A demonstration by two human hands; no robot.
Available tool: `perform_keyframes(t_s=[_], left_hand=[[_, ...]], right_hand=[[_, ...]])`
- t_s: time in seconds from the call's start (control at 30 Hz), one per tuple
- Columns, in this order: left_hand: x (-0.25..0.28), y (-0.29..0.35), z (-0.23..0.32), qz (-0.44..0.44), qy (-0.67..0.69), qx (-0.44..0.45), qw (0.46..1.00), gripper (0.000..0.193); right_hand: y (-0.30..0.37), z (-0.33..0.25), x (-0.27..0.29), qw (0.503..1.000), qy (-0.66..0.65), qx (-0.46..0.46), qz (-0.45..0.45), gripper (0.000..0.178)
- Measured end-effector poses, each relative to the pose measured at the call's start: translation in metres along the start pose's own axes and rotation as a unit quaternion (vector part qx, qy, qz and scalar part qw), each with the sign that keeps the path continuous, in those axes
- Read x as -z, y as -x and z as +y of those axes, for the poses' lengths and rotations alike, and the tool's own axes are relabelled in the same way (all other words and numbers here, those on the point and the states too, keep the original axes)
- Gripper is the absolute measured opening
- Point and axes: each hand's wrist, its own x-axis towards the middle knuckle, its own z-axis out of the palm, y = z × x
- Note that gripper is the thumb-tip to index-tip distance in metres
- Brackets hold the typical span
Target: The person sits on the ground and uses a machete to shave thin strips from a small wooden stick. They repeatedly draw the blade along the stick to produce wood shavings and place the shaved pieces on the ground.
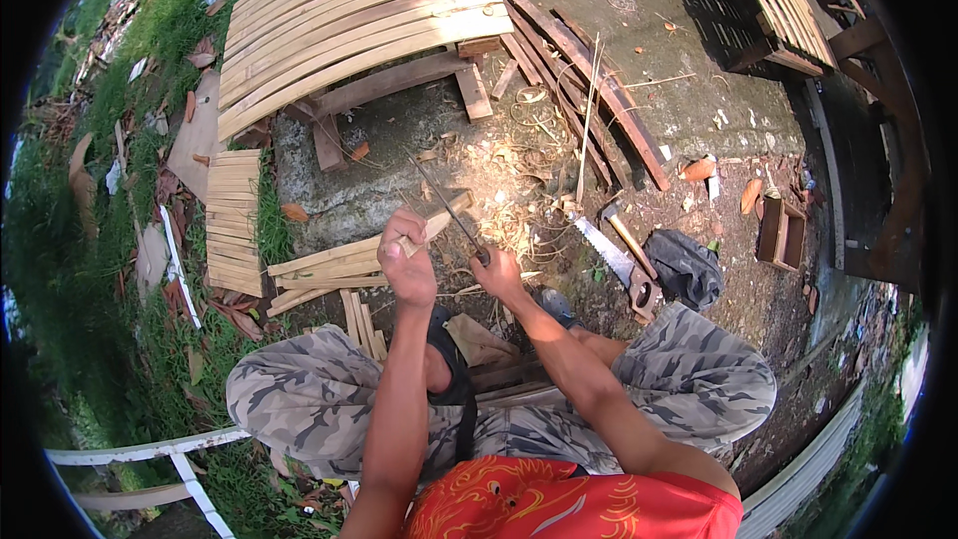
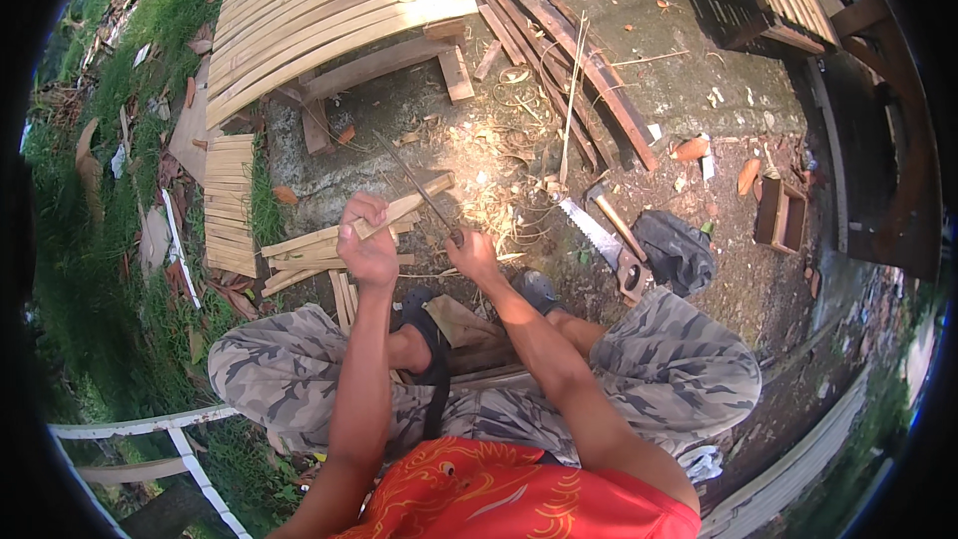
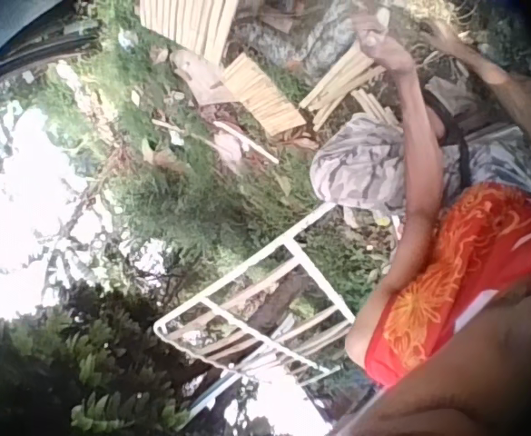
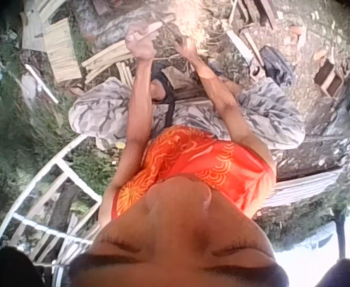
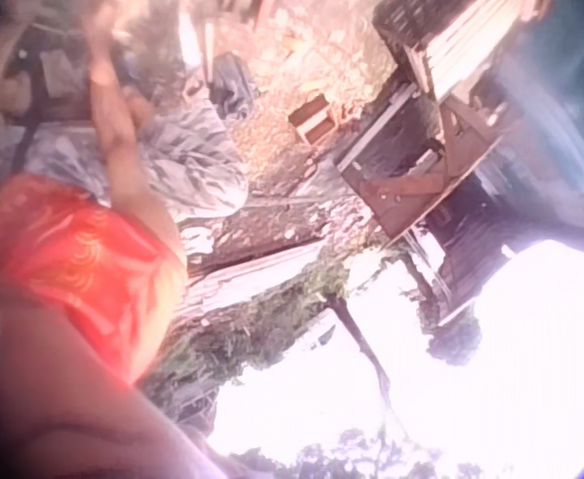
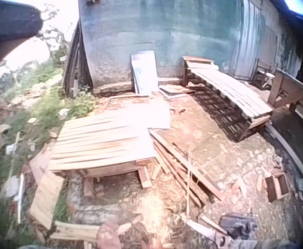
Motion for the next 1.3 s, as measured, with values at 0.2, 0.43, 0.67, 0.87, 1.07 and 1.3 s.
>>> perform_keyframes(t_s=[0.2,0.43,0.67,0.87,1.07,1.3], left_hand=[[0.009,-0.003,0.008,0.013,0.020,-0.006,1.000,0.039],[0.015,-0.003,0.009,0.031,0.036,0.007,0.999,0.039],[0.026,-0.005,0.010,0.064,0.064,0.027,0.996,0.040],[0.034,-0.004,0.016,0.066,0.074,0.036,0.994,0.040],[0.035,-0.005,0.020,0.091,0.084,0.046,0.991,0.039],[0.029,0.001,0.016,0.083,0.061,0.048,0.994,0.038]], right_hand=[[-0.010,-0.002,0.004,0.970,0.019,-0.235,-0.056,0.036],[-0.005,-0.006,-0.003,0.998,0.033,-0.047,-0.013,0.037],[0.003,-0.006,0.002,0.990,0.051,-0.100,-0.083,0.042],[0.013,0.009,-0.002,0.948,0.120,-0.291,-0.047,0.039],[0.027,-0.001,0.011,0.988,0.059,-0.123,-0.070,0.043],[0.009,-0.022,-0.004,0.997,0.048,0.006,-0.053,0.030]])
